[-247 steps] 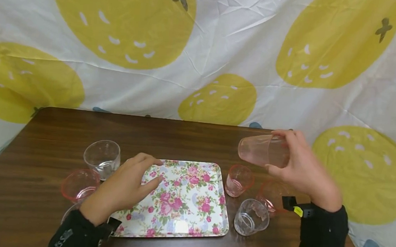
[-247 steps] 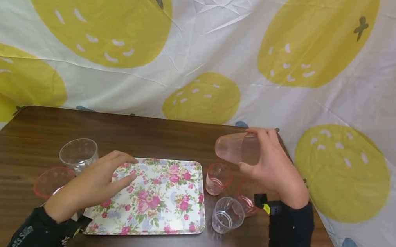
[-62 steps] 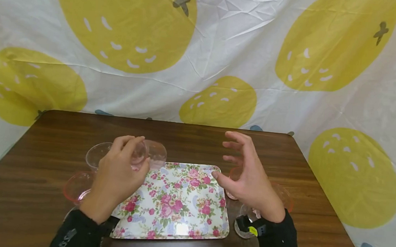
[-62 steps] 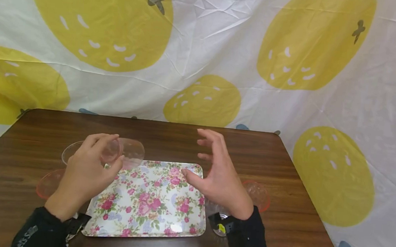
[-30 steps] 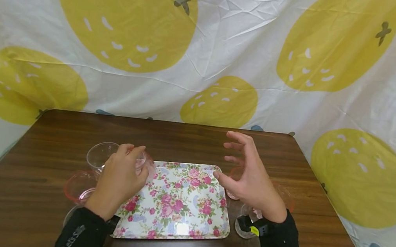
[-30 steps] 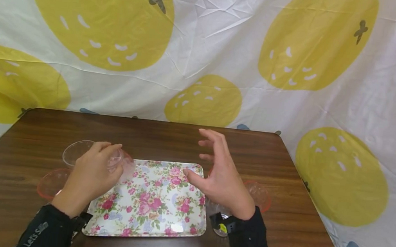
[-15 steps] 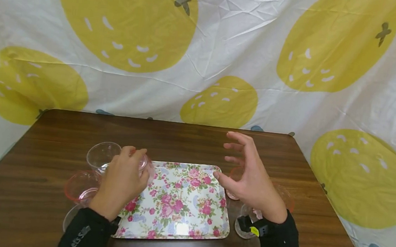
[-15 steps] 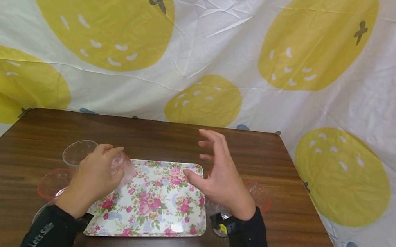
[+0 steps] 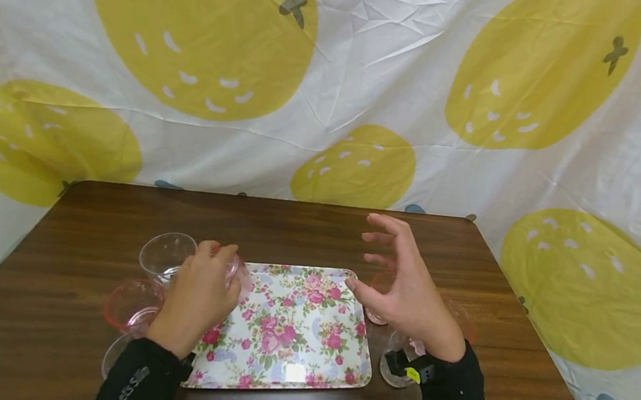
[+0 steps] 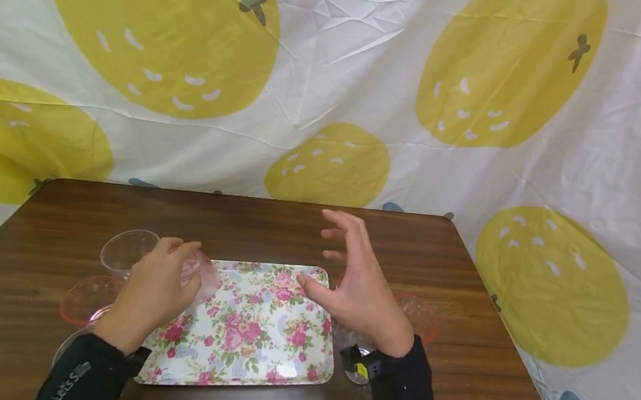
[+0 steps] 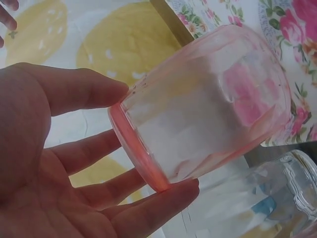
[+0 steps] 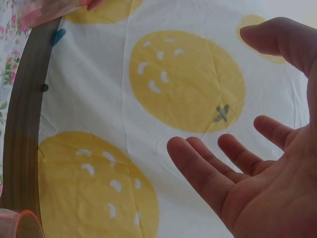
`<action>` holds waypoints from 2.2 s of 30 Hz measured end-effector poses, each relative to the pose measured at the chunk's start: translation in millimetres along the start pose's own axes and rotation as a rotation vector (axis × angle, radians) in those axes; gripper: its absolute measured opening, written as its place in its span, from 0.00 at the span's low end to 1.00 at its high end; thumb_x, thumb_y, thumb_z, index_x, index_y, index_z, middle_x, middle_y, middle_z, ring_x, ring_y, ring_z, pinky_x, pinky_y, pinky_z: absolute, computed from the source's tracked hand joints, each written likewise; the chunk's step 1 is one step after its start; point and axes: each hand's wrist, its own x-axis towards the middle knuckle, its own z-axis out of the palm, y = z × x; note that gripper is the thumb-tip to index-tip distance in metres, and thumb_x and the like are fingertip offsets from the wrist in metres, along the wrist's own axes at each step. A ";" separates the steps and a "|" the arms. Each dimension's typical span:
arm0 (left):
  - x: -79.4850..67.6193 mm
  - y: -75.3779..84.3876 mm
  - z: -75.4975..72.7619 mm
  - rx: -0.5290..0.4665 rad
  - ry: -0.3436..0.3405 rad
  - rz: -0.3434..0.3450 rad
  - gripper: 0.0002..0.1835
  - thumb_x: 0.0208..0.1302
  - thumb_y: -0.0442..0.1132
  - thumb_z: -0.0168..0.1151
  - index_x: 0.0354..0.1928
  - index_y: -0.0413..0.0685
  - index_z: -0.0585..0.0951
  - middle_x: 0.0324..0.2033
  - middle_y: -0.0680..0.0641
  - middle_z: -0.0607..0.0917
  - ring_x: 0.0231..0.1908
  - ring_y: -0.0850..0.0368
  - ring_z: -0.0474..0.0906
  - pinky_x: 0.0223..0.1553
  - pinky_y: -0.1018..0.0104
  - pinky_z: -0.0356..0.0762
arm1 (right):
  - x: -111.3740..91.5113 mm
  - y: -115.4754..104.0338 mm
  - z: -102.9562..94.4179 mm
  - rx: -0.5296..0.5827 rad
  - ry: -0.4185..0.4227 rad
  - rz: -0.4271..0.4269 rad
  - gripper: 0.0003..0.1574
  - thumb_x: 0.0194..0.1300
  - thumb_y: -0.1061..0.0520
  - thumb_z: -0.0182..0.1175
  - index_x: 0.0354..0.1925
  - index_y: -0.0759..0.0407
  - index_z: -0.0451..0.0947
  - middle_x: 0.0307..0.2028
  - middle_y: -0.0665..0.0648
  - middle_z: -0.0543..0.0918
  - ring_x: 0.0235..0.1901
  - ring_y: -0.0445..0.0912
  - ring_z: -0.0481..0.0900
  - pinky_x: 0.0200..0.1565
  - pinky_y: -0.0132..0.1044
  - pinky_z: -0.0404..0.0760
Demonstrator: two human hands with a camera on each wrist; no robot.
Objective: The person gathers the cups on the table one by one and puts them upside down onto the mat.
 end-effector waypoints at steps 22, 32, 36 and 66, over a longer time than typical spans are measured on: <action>8.4 -1.3 9.5 -0.008 -0.009 0.051 0.23 0.59 0.35 0.63 0.55 0.30 0.80 0.50 0.24 0.78 0.43 0.26 0.76 0.46 0.32 0.77 | 0.1 -0.5 0.7 -0.015 -0.006 0.007 0.56 0.55 0.61 0.72 0.74 0.48 0.52 0.68 0.58 0.61 0.62 0.48 0.67 0.53 0.57 0.82; 10.0 -1.0 11.4 0.012 -0.011 0.083 0.22 0.58 0.34 0.63 0.55 0.29 0.81 0.49 0.24 0.79 0.42 0.27 0.77 0.45 0.34 0.79 | -0.3 -0.7 0.6 -0.013 -0.008 0.011 0.55 0.56 0.61 0.71 0.74 0.49 0.52 0.69 0.58 0.60 0.62 0.49 0.67 0.54 0.56 0.81; 10.4 -0.4 10.7 0.017 -0.020 0.087 0.23 0.58 0.35 0.63 0.55 0.29 0.80 0.49 0.24 0.79 0.41 0.27 0.77 0.44 0.34 0.80 | -0.5 -0.9 0.4 -0.011 -0.011 0.015 0.55 0.56 0.61 0.71 0.74 0.48 0.52 0.69 0.58 0.60 0.62 0.50 0.68 0.54 0.57 0.81; 3.1 1.4 -27.1 -0.041 0.051 0.167 0.21 0.58 0.39 0.67 0.51 0.33 0.82 0.47 0.30 0.81 0.41 0.33 0.79 0.38 0.36 0.82 | 0.3 0.0 1.9 -0.017 -0.018 0.009 0.55 0.56 0.61 0.72 0.73 0.49 0.53 0.69 0.58 0.60 0.61 0.54 0.68 0.55 0.59 0.80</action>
